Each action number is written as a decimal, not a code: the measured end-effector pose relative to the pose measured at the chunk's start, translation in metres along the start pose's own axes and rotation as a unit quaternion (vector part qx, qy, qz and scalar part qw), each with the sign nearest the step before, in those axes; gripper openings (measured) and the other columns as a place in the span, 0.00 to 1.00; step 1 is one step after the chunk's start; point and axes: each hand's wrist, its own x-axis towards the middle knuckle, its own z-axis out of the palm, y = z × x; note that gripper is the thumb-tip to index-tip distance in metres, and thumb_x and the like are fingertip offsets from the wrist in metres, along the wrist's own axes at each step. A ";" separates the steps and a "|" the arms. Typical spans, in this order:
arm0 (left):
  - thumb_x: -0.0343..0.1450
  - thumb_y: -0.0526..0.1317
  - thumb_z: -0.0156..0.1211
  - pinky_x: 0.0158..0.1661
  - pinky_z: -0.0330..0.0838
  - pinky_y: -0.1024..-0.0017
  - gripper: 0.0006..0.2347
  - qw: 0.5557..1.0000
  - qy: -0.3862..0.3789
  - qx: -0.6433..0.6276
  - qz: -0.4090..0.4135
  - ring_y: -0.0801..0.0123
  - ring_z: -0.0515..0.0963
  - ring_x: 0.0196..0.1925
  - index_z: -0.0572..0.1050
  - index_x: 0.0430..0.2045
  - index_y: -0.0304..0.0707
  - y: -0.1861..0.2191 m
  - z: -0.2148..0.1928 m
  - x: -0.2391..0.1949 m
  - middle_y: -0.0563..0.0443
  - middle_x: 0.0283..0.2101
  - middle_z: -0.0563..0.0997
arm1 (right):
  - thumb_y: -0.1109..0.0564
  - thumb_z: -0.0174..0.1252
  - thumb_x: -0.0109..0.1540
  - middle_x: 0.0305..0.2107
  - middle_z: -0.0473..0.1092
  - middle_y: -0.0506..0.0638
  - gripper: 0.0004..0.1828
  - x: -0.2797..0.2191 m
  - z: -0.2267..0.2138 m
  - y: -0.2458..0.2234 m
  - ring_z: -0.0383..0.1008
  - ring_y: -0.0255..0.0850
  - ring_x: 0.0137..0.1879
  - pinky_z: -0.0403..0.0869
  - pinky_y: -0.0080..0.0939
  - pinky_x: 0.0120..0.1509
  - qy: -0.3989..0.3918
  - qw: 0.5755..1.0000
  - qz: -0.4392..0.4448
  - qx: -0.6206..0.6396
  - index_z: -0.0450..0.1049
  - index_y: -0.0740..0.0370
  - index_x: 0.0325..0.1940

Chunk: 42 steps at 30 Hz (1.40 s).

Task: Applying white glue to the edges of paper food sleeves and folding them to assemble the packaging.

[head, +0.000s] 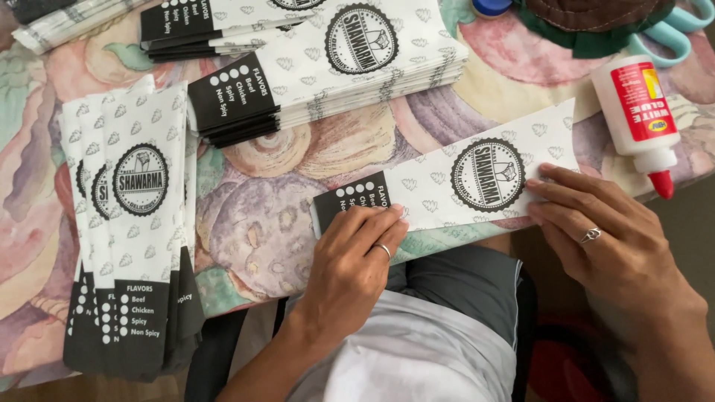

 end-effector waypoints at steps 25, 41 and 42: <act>0.72 0.26 0.66 0.40 0.74 0.57 0.05 0.999 -0.026 0.039 0.003 0.49 0.79 0.43 0.82 0.40 0.27 0.001 -0.007 -0.004 0.33 0.46 0.82 | 0.55 0.65 0.60 0.53 0.73 0.55 0.19 0.039 0.019 0.032 0.71 0.54 0.63 0.73 0.51 0.68 -0.110 0.980 -0.018 0.167 0.77 0.63 0.53; 0.66 0.21 0.55 0.36 0.72 0.60 0.08 0.992 -0.009 0.100 -0.071 0.54 0.75 0.36 0.80 0.32 0.23 0.015 -0.007 0.013 0.40 0.35 0.77 | 0.45 0.59 0.61 0.74 0.57 0.60 0.45 0.032 0.026 0.047 0.53 0.67 0.80 0.58 0.65 0.81 -0.133 0.986 -0.057 0.084 0.56 0.67 0.78; 0.70 0.20 0.52 0.37 0.69 0.54 0.07 0.997 0.030 0.060 -0.042 0.48 0.75 0.38 0.79 0.34 0.16 0.018 0.000 0.025 0.36 0.40 0.74 | 0.45 0.60 0.61 0.73 0.58 0.60 0.44 0.032 0.028 0.048 0.53 0.66 0.80 0.57 0.65 0.82 -0.123 0.987 -0.055 0.086 0.56 0.67 0.77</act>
